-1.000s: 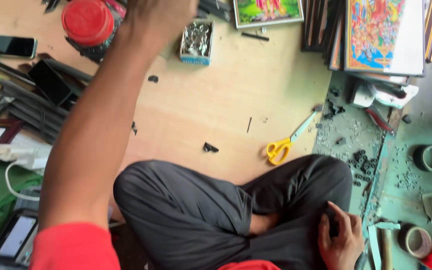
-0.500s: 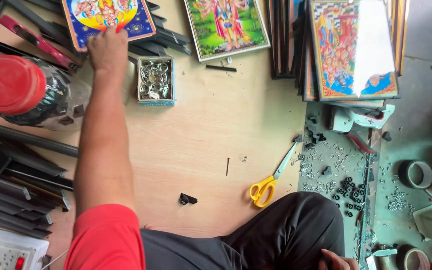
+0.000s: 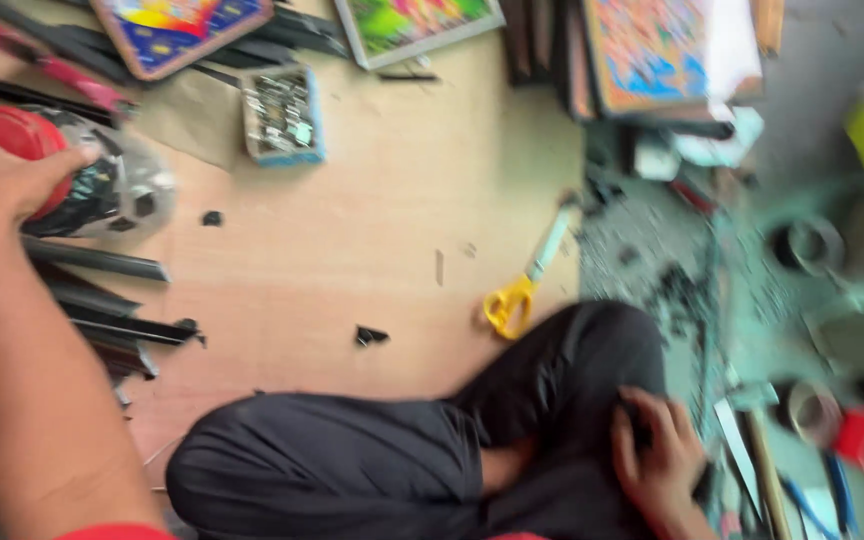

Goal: The person sits on the floor with a framed picture board on their lap and attaches metal hanging brackets to its back. They position each bracket at the frame corners, drive screws with a cordless screwdriver, then set the finished frame onto a stack of completed frames.

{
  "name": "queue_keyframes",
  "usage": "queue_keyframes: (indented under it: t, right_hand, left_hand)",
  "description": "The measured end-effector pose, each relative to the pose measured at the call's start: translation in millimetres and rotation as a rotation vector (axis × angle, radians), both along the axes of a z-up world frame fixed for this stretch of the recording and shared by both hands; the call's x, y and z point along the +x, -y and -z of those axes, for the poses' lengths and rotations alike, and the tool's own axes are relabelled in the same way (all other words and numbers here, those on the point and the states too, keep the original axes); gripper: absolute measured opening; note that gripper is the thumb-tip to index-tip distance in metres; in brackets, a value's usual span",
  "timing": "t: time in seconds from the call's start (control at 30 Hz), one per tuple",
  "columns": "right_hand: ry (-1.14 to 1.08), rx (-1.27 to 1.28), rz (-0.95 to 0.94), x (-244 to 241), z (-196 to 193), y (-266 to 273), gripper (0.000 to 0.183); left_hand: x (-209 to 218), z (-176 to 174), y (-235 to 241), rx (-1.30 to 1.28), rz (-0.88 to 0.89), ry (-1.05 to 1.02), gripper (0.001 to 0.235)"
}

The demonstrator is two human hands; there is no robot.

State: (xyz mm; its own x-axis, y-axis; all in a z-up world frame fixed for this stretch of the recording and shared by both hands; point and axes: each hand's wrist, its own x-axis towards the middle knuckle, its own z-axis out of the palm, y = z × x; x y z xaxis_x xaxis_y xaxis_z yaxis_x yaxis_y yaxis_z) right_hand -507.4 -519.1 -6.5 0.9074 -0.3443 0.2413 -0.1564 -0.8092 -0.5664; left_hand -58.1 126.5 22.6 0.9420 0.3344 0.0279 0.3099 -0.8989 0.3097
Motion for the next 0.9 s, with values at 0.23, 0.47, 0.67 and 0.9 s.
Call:
queue_keyframes:
  t: [0.23,0.47,0.67,0.9]
  right_hand:
    - [0.071,0.187,-0.150,38.3,-32.9,-33.1,0.027]
    - [-0.093,0.857,-0.355,148.6,37.0,-74.2,0.101]
    - [-0.261,1.687,-0.410,219.4,64.4,-17.3,0.103]
    - [-0.378,0.996,-0.409,232.1,-49.9,44.9,0.137]
  left_hand:
    - [-110.4,-30.9,152.2,0.117,0.461,0.232,0.102]
    - [-207.8,-26.4,288.5,-0.330,0.649,0.176,0.100]
    - [-210.0,26.7,341.5,-1.361,0.525,0.109,0.094]
    - [-177.5,95.5,425.2,-1.774,0.646,0.052,0.099]
